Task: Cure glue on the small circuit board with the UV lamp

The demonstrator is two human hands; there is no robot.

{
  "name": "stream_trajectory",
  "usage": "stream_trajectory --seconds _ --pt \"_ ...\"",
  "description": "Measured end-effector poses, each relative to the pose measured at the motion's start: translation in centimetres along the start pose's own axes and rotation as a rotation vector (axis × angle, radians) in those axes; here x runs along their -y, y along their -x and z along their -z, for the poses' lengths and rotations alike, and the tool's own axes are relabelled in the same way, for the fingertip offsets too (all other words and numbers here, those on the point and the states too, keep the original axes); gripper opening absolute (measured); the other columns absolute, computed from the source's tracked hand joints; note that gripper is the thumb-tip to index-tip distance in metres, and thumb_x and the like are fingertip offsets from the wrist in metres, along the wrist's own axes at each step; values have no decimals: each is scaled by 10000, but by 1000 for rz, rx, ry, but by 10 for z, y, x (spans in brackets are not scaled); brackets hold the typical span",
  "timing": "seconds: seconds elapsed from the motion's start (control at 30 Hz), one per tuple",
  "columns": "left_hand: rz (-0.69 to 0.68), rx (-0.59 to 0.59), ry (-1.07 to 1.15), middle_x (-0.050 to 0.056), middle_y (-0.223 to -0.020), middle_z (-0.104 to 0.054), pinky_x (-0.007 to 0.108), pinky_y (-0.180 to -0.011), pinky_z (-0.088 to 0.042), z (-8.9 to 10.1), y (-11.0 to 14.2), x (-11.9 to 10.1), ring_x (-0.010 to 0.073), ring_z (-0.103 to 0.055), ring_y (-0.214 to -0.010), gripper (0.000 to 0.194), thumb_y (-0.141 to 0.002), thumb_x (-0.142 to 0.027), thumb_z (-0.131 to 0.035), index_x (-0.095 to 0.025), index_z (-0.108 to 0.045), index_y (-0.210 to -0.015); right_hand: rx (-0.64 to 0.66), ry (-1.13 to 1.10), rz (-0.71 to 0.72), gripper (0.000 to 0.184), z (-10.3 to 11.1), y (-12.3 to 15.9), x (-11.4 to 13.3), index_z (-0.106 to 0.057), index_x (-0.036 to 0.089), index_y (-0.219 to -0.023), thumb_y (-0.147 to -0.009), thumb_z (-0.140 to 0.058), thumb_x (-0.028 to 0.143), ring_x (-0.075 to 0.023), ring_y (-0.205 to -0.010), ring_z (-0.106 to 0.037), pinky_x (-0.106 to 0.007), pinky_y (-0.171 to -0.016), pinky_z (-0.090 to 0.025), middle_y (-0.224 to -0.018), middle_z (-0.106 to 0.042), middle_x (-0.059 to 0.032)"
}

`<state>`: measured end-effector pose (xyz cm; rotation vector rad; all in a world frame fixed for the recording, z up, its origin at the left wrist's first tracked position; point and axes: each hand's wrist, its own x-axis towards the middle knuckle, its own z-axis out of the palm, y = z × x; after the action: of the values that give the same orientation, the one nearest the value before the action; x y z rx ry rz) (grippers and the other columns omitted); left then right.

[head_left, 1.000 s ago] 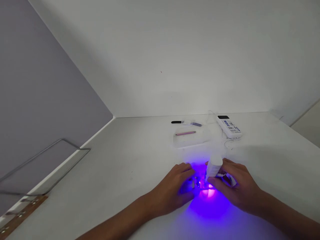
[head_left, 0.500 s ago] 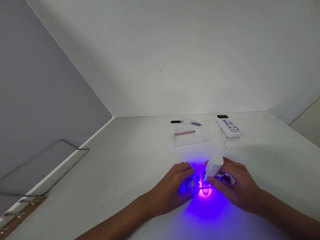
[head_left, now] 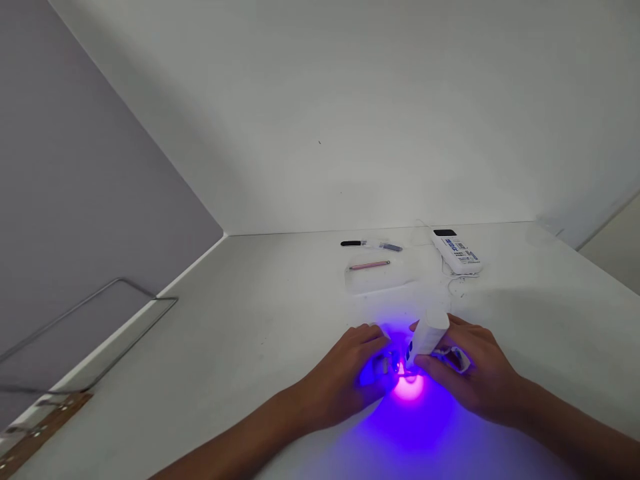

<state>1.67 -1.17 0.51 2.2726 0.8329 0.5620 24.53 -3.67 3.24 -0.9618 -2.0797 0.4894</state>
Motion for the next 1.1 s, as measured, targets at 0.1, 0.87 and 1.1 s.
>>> stream_trajectory --seconds 0.1,0.87,1.1 --pt "-8 -4 11 16 -963 -624 310 -787 -394 0 0 0 196 -550 -872 129 -907 -148 -702 -205 -626 -994 6 0 -12 280 0 0 0 -614 203 -770 -1019 -578 325 -169 -621 -665 -274 -595 -527 -615 -648 3" --pt "-50 -20 -14 6 -922 -607 319 -774 -399 -2 3 3 189 -523 -837 75 -952 -161 -652 -207 -601 -979 13 66 -17 272 0 2 -2 -635 201 -840 -1041 -546 362 -129 -544 -550 -244 -548 -440 -637 -641 12" --pt "0 10 -39 14 -886 -592 328 -760 -396 -2 1 3 191 -506 -809 73 -947 -185 -661 -186 -594 -918 -7 58 21 250 0 -1 0 -599 206 -824 -1032 -574 342 -122 -529 -539 -253 -582 -441 -625 -632 24"
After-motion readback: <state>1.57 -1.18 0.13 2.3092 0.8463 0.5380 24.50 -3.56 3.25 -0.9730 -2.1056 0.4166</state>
